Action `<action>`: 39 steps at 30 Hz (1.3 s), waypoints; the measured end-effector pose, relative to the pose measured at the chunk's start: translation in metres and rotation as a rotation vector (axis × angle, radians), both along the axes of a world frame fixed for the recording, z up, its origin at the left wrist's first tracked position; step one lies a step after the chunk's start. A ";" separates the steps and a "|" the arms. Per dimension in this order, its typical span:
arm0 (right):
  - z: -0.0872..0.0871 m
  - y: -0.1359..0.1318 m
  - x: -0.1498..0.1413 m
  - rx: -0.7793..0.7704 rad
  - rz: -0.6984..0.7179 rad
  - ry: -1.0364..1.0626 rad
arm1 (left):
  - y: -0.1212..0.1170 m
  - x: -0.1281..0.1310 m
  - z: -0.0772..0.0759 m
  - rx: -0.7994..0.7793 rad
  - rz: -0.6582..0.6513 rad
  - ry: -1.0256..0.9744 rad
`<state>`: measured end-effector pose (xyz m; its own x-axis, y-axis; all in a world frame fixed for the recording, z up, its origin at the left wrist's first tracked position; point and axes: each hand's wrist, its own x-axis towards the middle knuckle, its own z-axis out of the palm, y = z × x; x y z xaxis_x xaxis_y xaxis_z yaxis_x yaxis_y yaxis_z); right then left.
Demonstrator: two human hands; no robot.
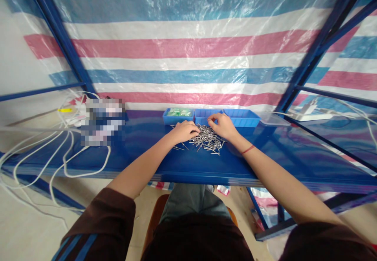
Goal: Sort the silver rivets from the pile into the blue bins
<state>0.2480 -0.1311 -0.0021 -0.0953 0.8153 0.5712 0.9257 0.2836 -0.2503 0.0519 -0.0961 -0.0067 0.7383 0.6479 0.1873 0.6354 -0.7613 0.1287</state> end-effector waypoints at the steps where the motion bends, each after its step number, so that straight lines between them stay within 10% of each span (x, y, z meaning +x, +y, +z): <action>1: 0.000 0.000 0.000 -0.008 0.007 -0.002 | -0.001 0.000 0.001 -0.003 0.002 0.002; 17: 0.001 -0.005 -0.006 -0.066 0.422 0.023 | 0.007 -0.001 0.001 0.147 -0.067 -0.323; 25: -0.002 -0.002 -0.006 -0.080 0.341 0.299 | 0.008 0.006 -0.003 -0.047 -0.053 -0.681; 39: -0.005 0.002 -0.007 -0.171 0.400 0.542 | 0.002 0.006 0.005 0.030 -0.068 -0.712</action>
<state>0.2409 -0.1291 -0.0072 -0.1452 0.8598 0.4895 0.4904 0.4923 -0.7192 0.0581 -0.0946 -0.0020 0.4684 0.5920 0.6558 0.3558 -0.8058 0.4734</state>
